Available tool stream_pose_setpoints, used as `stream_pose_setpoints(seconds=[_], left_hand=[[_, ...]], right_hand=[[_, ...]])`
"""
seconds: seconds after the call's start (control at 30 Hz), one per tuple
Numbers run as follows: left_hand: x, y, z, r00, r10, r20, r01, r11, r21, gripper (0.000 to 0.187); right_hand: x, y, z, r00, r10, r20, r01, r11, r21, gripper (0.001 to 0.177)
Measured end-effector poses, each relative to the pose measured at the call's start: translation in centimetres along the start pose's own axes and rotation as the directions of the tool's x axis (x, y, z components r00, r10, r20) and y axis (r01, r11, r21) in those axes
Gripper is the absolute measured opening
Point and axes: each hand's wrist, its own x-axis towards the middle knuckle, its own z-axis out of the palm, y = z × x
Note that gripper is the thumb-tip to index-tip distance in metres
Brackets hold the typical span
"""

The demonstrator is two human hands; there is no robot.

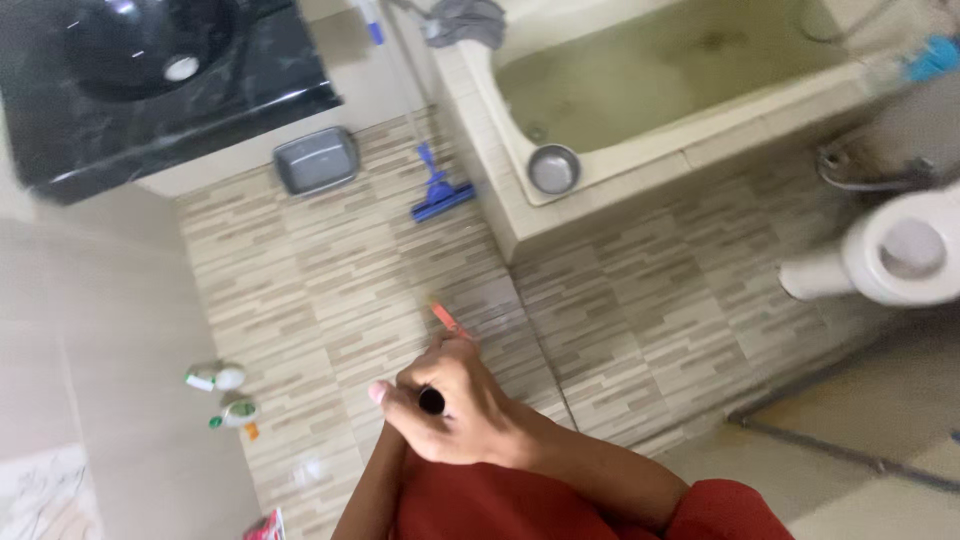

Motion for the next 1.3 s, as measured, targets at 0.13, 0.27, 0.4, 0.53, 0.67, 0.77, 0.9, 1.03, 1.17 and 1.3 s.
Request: stream_pose_setpoints(seconds=[0.13, 0.27, 0.4, 0.53, 0.67, 0.77, 0.9, 1.03, 1.17, 1.3], left_hand=[[-1.7, 0.2, -7.5, 0.983, -0.181, -0.036, 0.184, 0.950, 0.254, 0.028], [0.1, 2.2, -15.9, 0.845, -0.380, -0.377, 0.422, 0.038, 0.906, 0.054], [-1.2, 2.2, -21.8, 0.814, -0.229, -0.534, 0.537, -0.056, 0.842, 0.054], [-1.4, 2.5, -24.2, 0.875, -0.073, -0.479, 0.477, -0.043, 0.878, 0.056], [-0.4, 4.3, -21.2, 0.751, 0.049, -0.658, 0.660, -0.015, 0.751, 0.052], [0.3, 5.4, -20.1, 0.781, 0.122, -0.612, 0.608, 0.071, 0.791, 0.045], [1.1, 6.5, -21.3, 0.829, 0.224, -0.513, 0.505, 0.096, 0.858, 0.041], [2.5, 7.6, -23.7, 0.861, 0.311, -0.402, 0.400, 0.072, 0.913, 0.033], [3.4, 9.7, -26.2, 0.841, 0.281, -0.463, 0.436, 0.159, 0.886, 0.027], [4.0, 12.5, -29.9, 0.892, 0.307, -0.333, 0.297, 0.157, 0.942, 0.035]], right_hand=[[0.3, 0.5, 0.7, 0.999, -0.050, 0.002, 0.047, 0.956, 0.290, 0.031], [0.1, 2.1, 0.8, 0.998, 0.024, 0.057, -0.043, 0.932, 0.361, 0.039], [-0.2, 2.5, 0.6, 0.978, 0.176, 0.113, -0.206, 0.910, 0.360, 0.038], [-0.2, 2.8, 0.6, 0.974, 0.206, 0.090, -0.224, 0.922, 0.316, 0.035], [-0.4, 3.7, 1.5, 0.980, 0.176, 0.088, -0.196, 0.896, 0.397, 0.042], [-0.8, 4.1, 2.0, 0.976, 0.199, 0.089, -0.218, 0.874, 0.434, 0.040], [-0.6, 5.2, 3.9, 0.988, 0.148, 0.038, -0.145, 0.830, 0.538, 0.035], [0.4, 5.4, 5.0, 0.996, 0.078, 0.032, -0.083, 0.848, 0.524, 0.043], [2.4, 5.7, 8.2, 0.999, 0.025, -0.020, -0.010, 0.849, 0.528, 0.044], [4.2, 5.9, 12.2, 0.995, 0.091, -0.026, -0.066, 0.863, 0.501, 0.043]])
